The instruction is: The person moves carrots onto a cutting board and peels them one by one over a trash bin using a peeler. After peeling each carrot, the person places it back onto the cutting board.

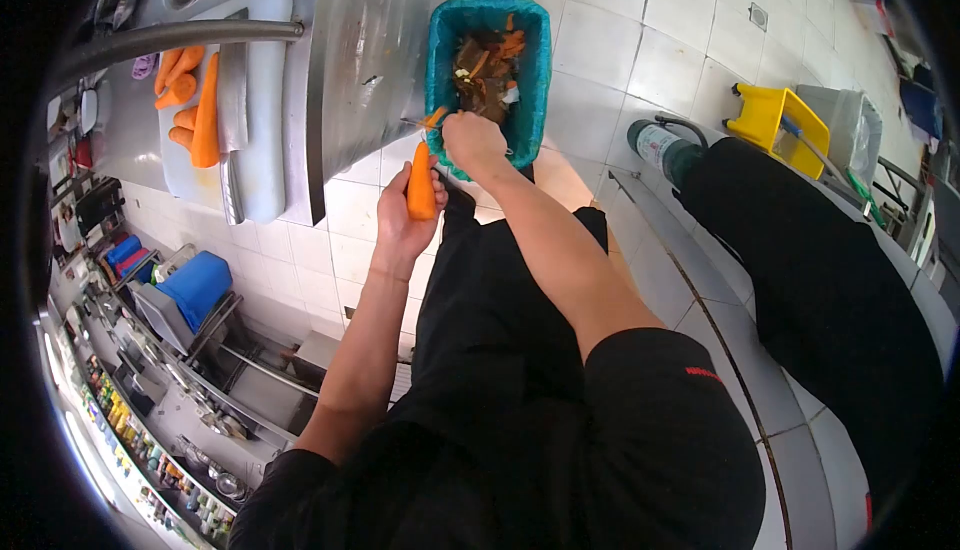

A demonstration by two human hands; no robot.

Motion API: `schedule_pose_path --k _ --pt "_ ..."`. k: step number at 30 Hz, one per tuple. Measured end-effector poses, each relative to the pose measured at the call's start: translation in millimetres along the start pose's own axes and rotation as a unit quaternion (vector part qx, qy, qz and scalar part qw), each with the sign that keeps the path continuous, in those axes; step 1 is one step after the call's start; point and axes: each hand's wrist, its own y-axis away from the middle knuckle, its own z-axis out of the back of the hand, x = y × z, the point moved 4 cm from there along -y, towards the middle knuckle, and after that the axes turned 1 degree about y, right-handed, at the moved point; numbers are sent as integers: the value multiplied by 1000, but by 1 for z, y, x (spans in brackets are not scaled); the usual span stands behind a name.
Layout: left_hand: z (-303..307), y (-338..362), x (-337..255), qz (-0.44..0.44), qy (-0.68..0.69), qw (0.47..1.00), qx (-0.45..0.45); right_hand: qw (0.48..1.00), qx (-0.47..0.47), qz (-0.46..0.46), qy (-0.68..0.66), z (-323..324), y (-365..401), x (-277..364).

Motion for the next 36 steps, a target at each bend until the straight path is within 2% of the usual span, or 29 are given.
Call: schedule_pose_path --k 3,4,7,10,15,17,19,21,22,26,30,32,36 --pt "-3 -6 -8 -33 -22 999 -12 998 49 -4 -32 12 14 5" --pt "-4 -8 -9 -33 -21 999 -11 998 16 13 -54 21 30 10" --pt "-1 -12 -7 -53 17 996 -66 998 34 41 -40 40 70 25" --pt "1 -22 -4 -54 36 996 -64 997 -5 70 -44 40 91 27" --pt "-7 -30 -6 -67 41 994 -77 998 26 61 1 44 78 27" --pt "-13 -26 -20 -80 -16 995 -51 997 23 69 5 39 65 31" --pt "-15 -21 -25 -69 -35 994 -76 999 -11 31 26 28 42 27" --pt "2 -20 -14 -9 -44 999 -9 999 32 3 7 7 5 5" --pt "-12 -13 -13 -3 -35 999 -2 997 71 -29 1 3 -9 -1" --pt "-17 -12 -17 18 -22 1000 13 998 27 -59 -17 -1 -9 -20" --pt "-10 -22 -16 -13 -42 999 -22 998 6 -29 -61 20 33 -1" --pt "-8 -26 -13 -21 -32 999 -37 997 55 0 -49 32 59 18" --pt "2 -39 -6 -40 21 996 -73 998 -12 51 -44 38 79 25"
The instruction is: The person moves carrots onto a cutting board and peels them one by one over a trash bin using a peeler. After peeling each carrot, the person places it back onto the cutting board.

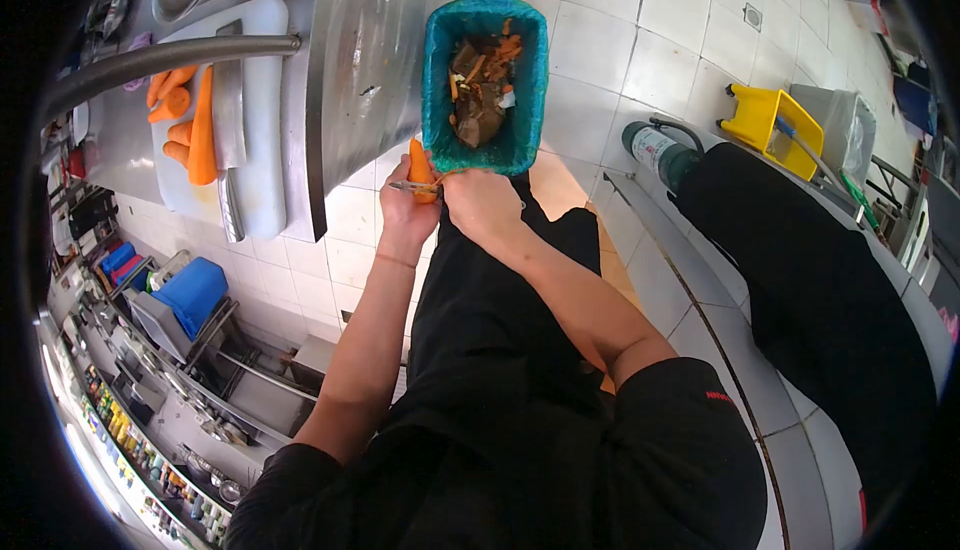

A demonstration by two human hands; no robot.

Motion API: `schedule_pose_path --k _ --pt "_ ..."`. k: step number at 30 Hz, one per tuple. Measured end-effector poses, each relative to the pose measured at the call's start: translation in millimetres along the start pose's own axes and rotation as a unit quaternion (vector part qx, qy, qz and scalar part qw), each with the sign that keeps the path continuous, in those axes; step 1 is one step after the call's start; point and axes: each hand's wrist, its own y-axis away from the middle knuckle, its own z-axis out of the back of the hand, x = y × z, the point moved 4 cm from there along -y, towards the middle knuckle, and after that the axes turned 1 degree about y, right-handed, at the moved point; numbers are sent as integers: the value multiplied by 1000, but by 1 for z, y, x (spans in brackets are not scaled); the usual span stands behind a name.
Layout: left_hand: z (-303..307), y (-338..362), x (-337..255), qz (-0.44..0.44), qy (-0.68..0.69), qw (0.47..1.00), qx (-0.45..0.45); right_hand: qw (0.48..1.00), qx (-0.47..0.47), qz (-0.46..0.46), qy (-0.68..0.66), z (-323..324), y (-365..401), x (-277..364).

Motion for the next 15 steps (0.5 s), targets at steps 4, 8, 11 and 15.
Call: schedule_pose_path --k 4,8,11,15 --pt "-3 0 4 10 6 1000 -25 999 27 -8 33 0 -5 -1" --pt "-12 17 -7 10 -67 998 -19 996 -42 -33 70 -22 -39 -28" --pt "-19 23 -3 81 -34 993 84 996 26 -80 35 -34 -80 -58" --pt "-22 18 -11 57 -49 995 64 991 59 -116 20 -16 -73 -47"
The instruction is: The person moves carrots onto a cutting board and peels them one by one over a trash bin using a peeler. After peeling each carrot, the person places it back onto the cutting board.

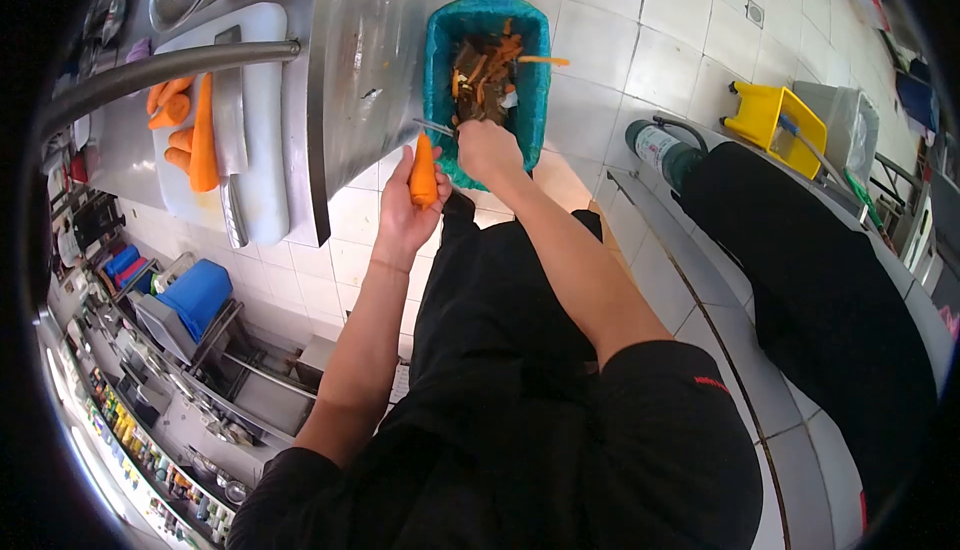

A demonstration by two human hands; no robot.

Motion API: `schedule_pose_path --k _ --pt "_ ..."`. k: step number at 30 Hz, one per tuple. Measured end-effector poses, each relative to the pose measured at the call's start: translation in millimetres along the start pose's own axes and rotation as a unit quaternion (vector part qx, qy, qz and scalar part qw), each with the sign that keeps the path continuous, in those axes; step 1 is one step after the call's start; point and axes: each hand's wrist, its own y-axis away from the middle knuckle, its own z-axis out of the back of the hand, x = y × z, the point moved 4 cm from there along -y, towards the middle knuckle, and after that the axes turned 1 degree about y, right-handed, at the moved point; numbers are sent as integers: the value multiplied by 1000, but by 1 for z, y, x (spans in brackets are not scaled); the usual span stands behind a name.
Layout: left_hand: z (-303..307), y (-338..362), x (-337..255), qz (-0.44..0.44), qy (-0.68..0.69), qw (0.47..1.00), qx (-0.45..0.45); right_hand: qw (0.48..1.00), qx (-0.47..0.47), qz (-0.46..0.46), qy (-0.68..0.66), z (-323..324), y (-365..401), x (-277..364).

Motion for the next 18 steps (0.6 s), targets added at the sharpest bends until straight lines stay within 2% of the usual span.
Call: schedule_pose_path --k 2,3,6,11,13,14,16,18 --pt "2 -5 -2 -11 0 1000 -16 998 -28 22 -50 6 25 7" --pt "2 -5 -2 -29 -3 999 -26 995 -51 67 -47 9 40 12" --pt "0 -12 0 -44 20 998 -44 997 4 74 -10 15 70 22" --pt "-2 -14 6 -32 51 995 -85 997 -19 73 13 8 62 17" --pt "3 -11 11 12 11 1000 -19 997 -22 67 19 -2 36 9" --pt "6 -8 11 15 8 1000 -18 998 -20 54 21 -9 14 0" --pt "3 -2 7 27 -18 999 40 998 -24 44 24 -10 -14 -11" --pt "-3 6 -1 27 -29 998 50 999 -12 -33 -4 -10 -30 -21"
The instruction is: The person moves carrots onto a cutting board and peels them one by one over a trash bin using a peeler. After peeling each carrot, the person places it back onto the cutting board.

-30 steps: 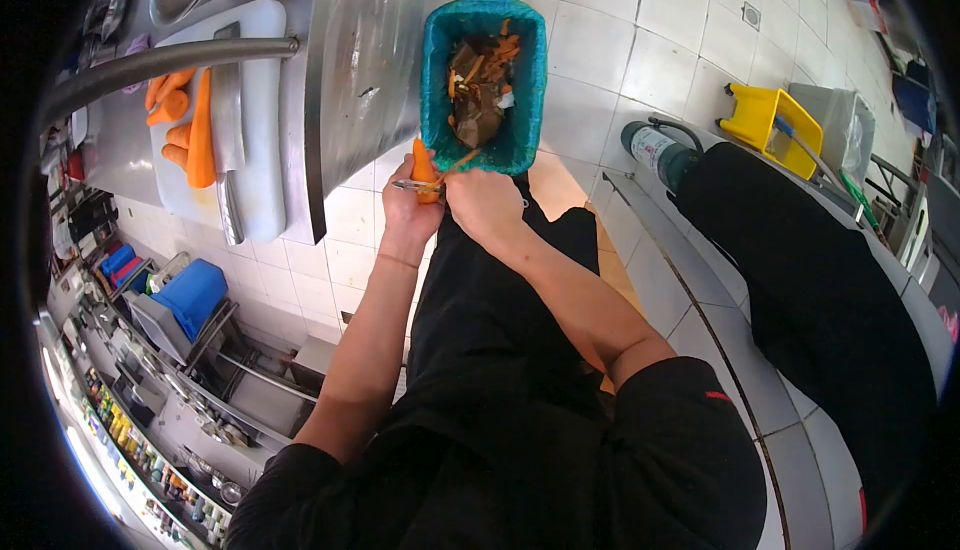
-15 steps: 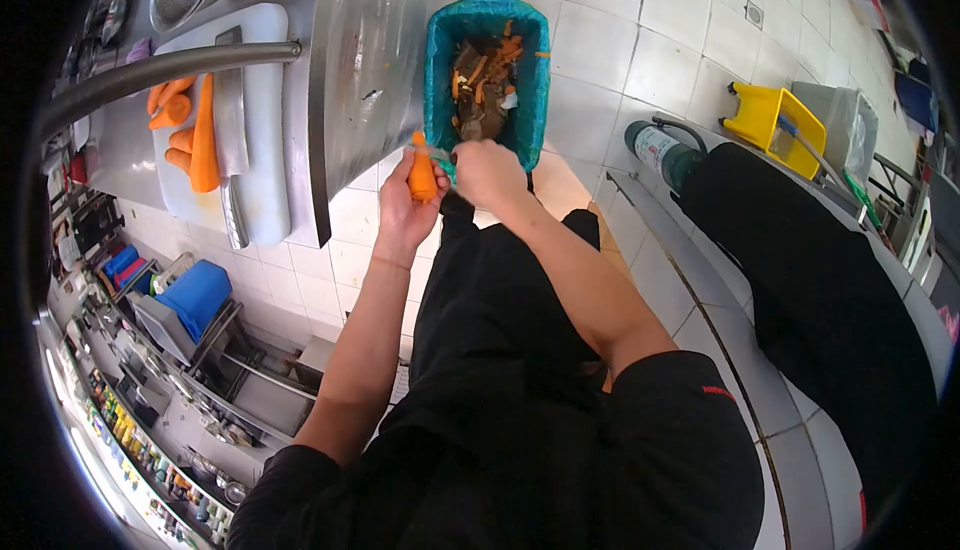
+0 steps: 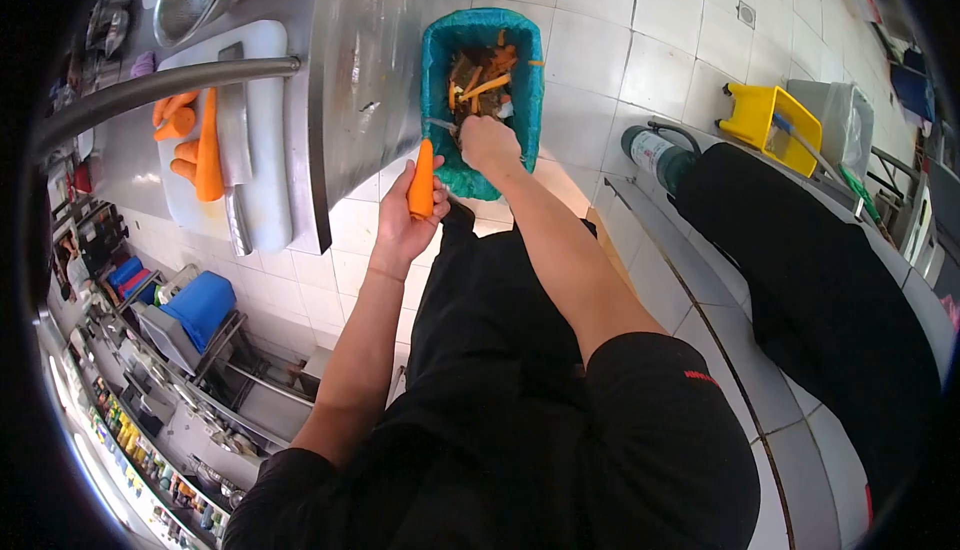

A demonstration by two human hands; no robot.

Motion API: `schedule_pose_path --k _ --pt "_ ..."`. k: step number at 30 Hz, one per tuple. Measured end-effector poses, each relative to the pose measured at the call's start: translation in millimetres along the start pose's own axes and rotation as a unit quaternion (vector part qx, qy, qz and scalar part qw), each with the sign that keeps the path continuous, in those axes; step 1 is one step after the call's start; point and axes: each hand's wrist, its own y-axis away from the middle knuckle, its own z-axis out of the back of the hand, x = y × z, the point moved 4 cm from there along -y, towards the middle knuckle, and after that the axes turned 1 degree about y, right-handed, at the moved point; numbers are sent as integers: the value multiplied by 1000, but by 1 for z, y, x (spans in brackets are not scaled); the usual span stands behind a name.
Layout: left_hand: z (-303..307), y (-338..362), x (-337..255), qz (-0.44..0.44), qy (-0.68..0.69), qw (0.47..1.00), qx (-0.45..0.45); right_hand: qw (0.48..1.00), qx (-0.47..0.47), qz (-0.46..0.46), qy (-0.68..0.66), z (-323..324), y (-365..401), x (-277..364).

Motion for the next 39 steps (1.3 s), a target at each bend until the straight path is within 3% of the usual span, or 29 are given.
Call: schedule_pose_path --k 2,3,4,6,8,11,12,14,15,17,18,20,21,22,24,25,26,28,30,31,33,34,36,37,39 --pt "-8 8 -10 -7 -11 1000 15 999 -13 30 5 2 -9 -6" --pt "-10 10 -13 -1 -88 996 2 976 38 -25 -211 12 0 -7" --pt "-11 12 -15 2 -164 986 -11 902 91 -74 -416 21 13 -5" --pt "-9 8 -13 -13 -262 961 83 791 141 -12 -595 43 45 11" --pt "-20 12 -17 -65 -399 904 141 799 191 32 -570 56 61 20" --pt "-49 23 -22 -72 -340 913 213 800 112 50 -588 72 60 13" --pt "-51 21 -21 -41 -273 937 213 811 74 42 -580 87 66 12" --pt "-46 4 -21 -69 -172 963 196 860 4 -2 -510 119 79 14" --pt "-44 -3 -21 -87 -167 961 202 866 3 13 -499 118 74 7" --pt "-31 -19 -21 -59 -270 958 78 909 -152 91 -376 119 54 -8" --pt "-32 -21 -25 -77 -262 959 81 912 -153 108 -366 126 57 1" --pt "-29 -22 -31 -92 -391 914 55 927 -186 126 -300 136 65 14" --pt "-42 -9 -48 -161 -585 795 -22 932 -185 128 -285 140 67 22" --pt "-47 0 -56 -170 -577 798 -25 933 -183 138 -277 145 65 34" --pt "-62 37 -79 -532 -578 613 -83 919 -222 130 -298 159 88 68" --pt "-78 70 -103 -577 -499 645 40 920 -222 133 -294 164 98 87" --pt "-78 89 -124 -581 -496 644 40 913 -193 140 -331 169 106 107" --pt "-74 114 -155 -541 -584 592 129 903 -169 145 -367 169 109 144" --pt "-61 143 -199 -543 -577 606 62 868 -135 248 -407 164 110 189" --pt "-52 154 -222 -566 -556 607 39 863 -109 241 -430 161 114 217" --pt "-34 164 -269 -583 -605 542 23 855 -83 254 -444 150 98 268" --pt "-25 164 -288 -580 -605 545 32 855 -82 271 -435 136 80 284" --pt "-13 156 -330 -618 -659 428 -15 863 -109 226 -439 124 46 321" --pt "-8 142 -349 -616 -662 427 -3 881 -135 213 -401 124 27 332" --pt "-3 111 -374 -533 -752 388 -1 897 -166 189 -364 123 -4 341"
